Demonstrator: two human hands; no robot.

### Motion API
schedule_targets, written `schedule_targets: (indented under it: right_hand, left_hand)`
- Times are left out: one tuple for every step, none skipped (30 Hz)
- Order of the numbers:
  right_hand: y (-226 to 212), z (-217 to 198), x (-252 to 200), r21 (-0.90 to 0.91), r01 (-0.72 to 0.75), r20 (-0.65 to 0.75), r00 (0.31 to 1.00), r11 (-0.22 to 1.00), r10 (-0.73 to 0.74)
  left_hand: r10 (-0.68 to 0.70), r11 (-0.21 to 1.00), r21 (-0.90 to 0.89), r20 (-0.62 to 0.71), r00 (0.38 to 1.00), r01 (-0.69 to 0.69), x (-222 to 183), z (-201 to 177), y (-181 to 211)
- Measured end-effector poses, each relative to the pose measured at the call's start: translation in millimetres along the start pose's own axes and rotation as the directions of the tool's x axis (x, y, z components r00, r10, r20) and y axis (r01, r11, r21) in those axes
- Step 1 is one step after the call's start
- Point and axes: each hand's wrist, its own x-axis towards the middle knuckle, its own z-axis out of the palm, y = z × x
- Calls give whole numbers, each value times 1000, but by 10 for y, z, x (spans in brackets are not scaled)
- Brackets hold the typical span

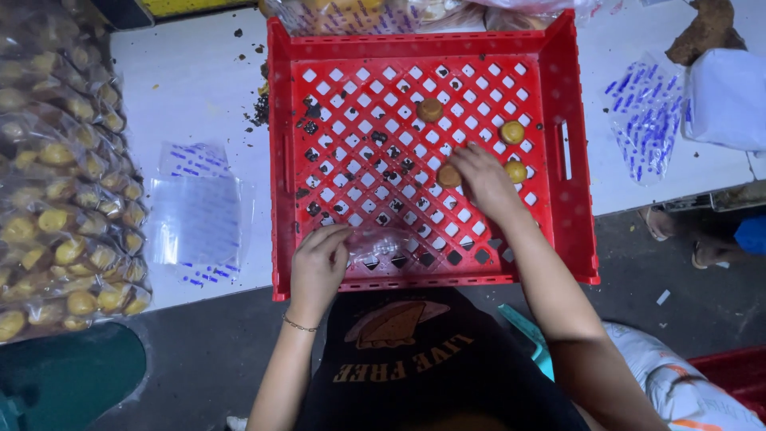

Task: The person repeatedly picks small round fruits from a red crate, places them into clear plastic bags, and sets the filled bags on a table. The process continues until the crate is nearly empty.

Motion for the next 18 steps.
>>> schedule_targets:
  right_hand:
    - [61, 44, 27, 109, -101, -26, 994, 989, 104]
    - [118, 87, 57, 219, -195, -43, 977, 956, 209]
    - [71, -44, 28, 219, -192, -46, 977, 957, 207]
    - [22, -172, 0, 398, -285, -90, 934, 872, 347]
    - [-50, -287, -63, 569, -352, -98, 868, 743, 487]
    - [-91, -361, -141, 570, -354, -95, 868, 741, 488]
    - [-116, -448, -217, 736, -334, -137, 779, 589, 613]
    - [-142, -537, -293, 869, -269, -141, 670, 416, 729]
    - [9, -515, -397, 868, -273, -139, 669, 415, 730]
    - [162, -496, -504, 815, -312, -205, 633, 488, 747]
    - [315, -477, -606, 755, -352, -277, 594, 554, 755]
    - [274, -512, -600, 754, -354, -279, 591, 554, 757]
    - [231, -554, -609, 598, -362, -391, 647, 716, 654]
    - [189, -597, -619, 411, -353, -474, 705, 841, 528]
    - [184, -521, -611, 408, -357, -478, 700, 840, 530]
    - [178, -445, -601, 359, -323, -493, 731, 876, 472]
    - [158, -351, -583, 312, -286, -501, 761, 906, 412]
    - [197, -290, -582, 312, -288, -503, 759, 905, 415]
  left_hand:
    - [12, 1000, 8, 6, 1000, -12, 7, 2, 20]
    - [24, 1000, 16, 11, 1000, -24, 15, -1, 37]
    - [26, 1000, 17, 8, 1000, -26, 13, -14, 38]
    - [16, 1000, 13, -1, 1000, -16, 11, -27, 36]
    - [2, 1000, 10, -3, 1000, -2, -21, -45, 34]
    - [-1, 1000, 11, -1, 1000, 1, -53, -52, 8]
    - [-12, 1000, 3, -7, 1000, 12, -75, -46, -14]
    - [-22, 1000, -4, -13, 1000, 22, -98, -40, -34]
    - [-24, 1000, -7, -10, 1000, 24, -112, -49, -39]
    - [-38, 999, -14, -4, 999, 38, -128, -58, -42]
    - [-46, 999, -21, 4, 999, 46, -124, -70, -50]
    - [-43, 999, -23, 6, 999, 43, -123, -70, -48]
    - [-45, 999, -28, 13, 999, 45, -115, -66, -47]
    - [-46, 998, -33, 20, 999, 47, -108, -62, -44]
    - [-39, 999, -36, 23, 999, 40, -88, -43, -44]
    - [-24, 999, -33, 21, 1000, 24, -68, -26, -45]
    - [-12, 1000, -27, 18, 1000, 12, -62, -22, -51]
    - [-9, 1000, -26, 20, 1000, 9, -44, -11, -38]
